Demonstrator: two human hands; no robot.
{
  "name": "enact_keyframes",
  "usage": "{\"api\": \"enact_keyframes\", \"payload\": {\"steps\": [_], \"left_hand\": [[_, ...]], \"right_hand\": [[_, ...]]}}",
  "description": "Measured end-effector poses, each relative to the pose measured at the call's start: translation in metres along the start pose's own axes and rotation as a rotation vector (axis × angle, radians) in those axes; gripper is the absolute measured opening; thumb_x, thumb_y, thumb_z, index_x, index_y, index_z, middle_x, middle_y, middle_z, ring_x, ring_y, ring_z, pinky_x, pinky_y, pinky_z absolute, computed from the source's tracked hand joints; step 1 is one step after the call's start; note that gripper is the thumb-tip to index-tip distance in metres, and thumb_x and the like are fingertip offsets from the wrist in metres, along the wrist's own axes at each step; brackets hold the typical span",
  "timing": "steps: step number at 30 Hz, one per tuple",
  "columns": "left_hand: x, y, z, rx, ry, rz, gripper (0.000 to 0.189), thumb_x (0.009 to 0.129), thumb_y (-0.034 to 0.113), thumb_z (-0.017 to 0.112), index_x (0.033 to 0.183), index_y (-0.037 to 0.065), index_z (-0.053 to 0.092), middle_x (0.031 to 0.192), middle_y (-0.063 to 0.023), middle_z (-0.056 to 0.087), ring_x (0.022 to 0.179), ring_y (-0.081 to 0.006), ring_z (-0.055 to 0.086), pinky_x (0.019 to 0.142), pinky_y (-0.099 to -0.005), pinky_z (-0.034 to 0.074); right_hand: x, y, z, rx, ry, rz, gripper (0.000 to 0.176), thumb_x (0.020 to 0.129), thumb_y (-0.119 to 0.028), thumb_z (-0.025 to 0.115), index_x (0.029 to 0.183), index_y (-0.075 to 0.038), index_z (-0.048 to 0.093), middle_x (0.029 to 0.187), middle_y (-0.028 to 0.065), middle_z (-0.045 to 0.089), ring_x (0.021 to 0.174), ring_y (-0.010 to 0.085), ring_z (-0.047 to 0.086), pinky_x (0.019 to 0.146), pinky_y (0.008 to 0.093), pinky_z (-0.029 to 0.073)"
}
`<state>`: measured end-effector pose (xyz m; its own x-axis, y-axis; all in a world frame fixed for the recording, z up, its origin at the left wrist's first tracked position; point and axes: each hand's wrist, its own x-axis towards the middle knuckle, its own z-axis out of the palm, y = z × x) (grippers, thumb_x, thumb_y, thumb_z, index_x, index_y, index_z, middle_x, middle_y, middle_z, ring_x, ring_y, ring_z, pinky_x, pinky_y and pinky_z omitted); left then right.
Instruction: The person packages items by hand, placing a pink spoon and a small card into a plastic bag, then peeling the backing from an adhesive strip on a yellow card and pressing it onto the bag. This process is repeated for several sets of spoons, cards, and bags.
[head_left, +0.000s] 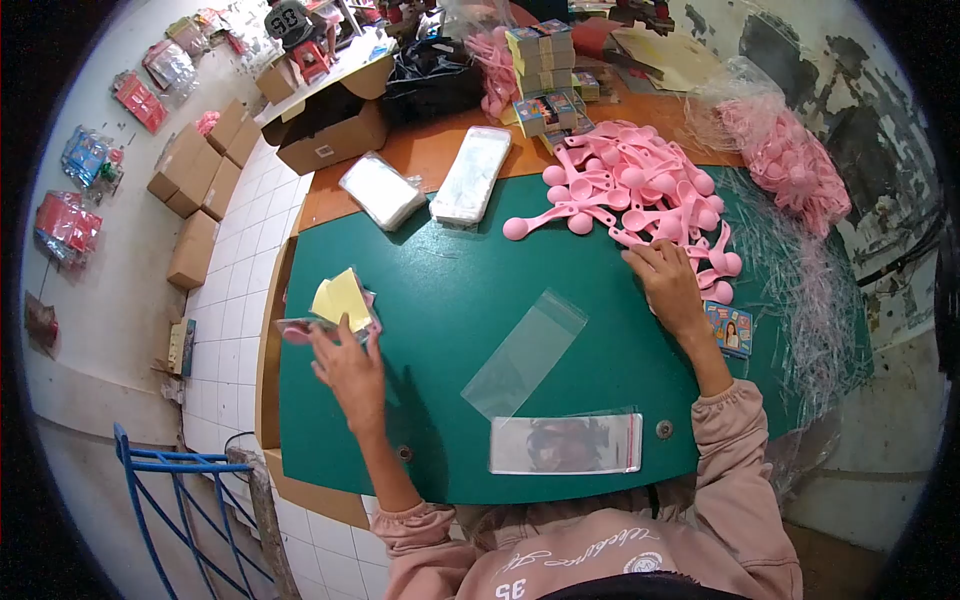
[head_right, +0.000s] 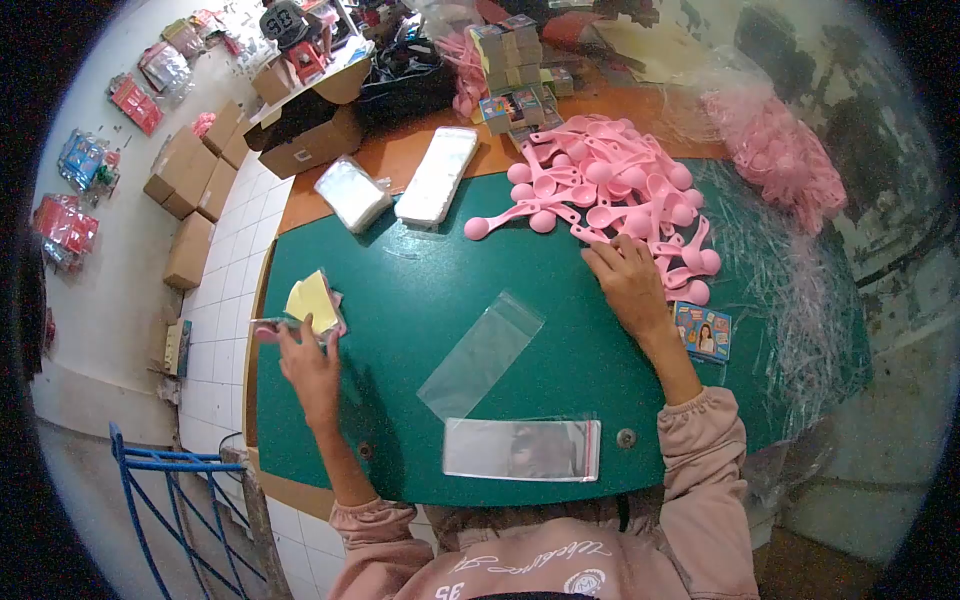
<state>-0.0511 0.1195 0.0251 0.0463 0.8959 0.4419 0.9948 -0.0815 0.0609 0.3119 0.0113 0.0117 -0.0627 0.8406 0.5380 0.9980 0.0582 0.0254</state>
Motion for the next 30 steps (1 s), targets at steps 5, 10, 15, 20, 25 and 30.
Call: {"api": "enact_keyframes", "payload": {"steps": [5, 10, 15, 20, 25, 30], "left_hand": [[-0.002, 0.066, -0.006, -0.147, -0.106, 0.174, 0.039, 0.08, 0.029, 0.058, 0.11, 0.004, 0.053, 0.122, -0.0196, 0.042, 0.109, -0.0348, 0.044, 0.086, -0.0469, 0.037], [-0.036, 0.122, 0.015, -0.551, -0.254, 0.461, 0.036, 0.078, 0.017, 0.062, 0.107, -0.001, 0.052, 0.096, -0.0172, 0.052, 0.083, -0.0313, 0.055, 0.075, -0.0367, 0.045], [-0.044, 0.123, 0.032, -0.883, -0.412, 0.395, 0.033, 0.074, 0.013, 0.064, 0.102, -0.001, 0.054, 0.077, -0.0115, 0.053, 0.07, -0.0249, 0.055, 0.065, -0.0345, 0.045], [-0.032, 0.123, 0.016, -0.931, -0.602, 0.318, 0.01, 0.075, 0.008, 0.06, 0.083, 0.002, 0.061, 0.068, -0.0072, 0.055, 0.066, -0.0194, 0.057, 0.059, -0.0292, 0.045], [-0.027, 0.12, 0.022, -1.377, -0.987, 0.103, 0.013, 0.079, 0.013, 0.062, 0.083, 0.0, 0.061, 0.075, -0.0052, 0.062, 0.064, -0.0101, 0.057, 0.058, -0.0227, 0.045], [-0.028, 0.121, 0.022, -1.446, -1.174, 0.019, 0.013, 0.08, 0.01, 0.063, 0.083, -0.002, 0.06, 0.076, -0.0075, 0.063, 0.067, -0.0107, 0.059, 0.06, -0.0212, 0.047]], "right_hand": [[0.009, -0.026, -0.026, 0.238, 0.289, 0.087, 0.027, 0.07, 0.002, 0.06, 0.096, -0.003, 0.06, 0.089, 0.0071, 0.059, 0.082, 0.023, 0.054, 0.072, 0.0314, 0.045], [0.003, -0.037, -0.029, 0.376, 0.467, 0.185, 0.019, 0.075, 0.0, 0.061, 0.094, -0.001, 0.06, 0.085, 0.0106, 0.059, 0.075, 0.0229, 0.057, 0.065, 0.0292, 0.047], [-0.001, -0.039, -0.017, 0.835, 0.447, 0.644, 0.016, 0.077, -0.005, 0.063, 0.092, 0.0, 0.059, 0.083, 0.0075, 0.059, 0.074, 0.0133, 0.059, 0.064, 0.024, 0.048], [-0.005, -0.04, -0.009, 1.043, 0.347, 0.7, 0.014, 0.08, -0.004, 0.06, 0.094, 0.001, 0.058, 0.082, 0.0057, 0.06, 0.071, 0.0102, 0.058, 0.063, 0.0215, 0.049], [-0.005, -0.042, -0.007, 1.148, 0.336, 0.731, 0.012, 0.081, -0.003, 0.059, 0.092, 0.002, 0.058, 0.08, 0.0049, 0.06, 0.07, 0.0086, 0.057, 0.061, 0.0213, 0.05], [-0.003, -0.054, -0.019, 1.207, 0.375, 0.69, 0.01, 0.081, -0.002, 0.06, 0.089, 0.002, 0.058, 0.079, 0.0038, 0.059, 0.068, 0.0082, 0.057, 0.061, 0.0203, 0.049]]}}
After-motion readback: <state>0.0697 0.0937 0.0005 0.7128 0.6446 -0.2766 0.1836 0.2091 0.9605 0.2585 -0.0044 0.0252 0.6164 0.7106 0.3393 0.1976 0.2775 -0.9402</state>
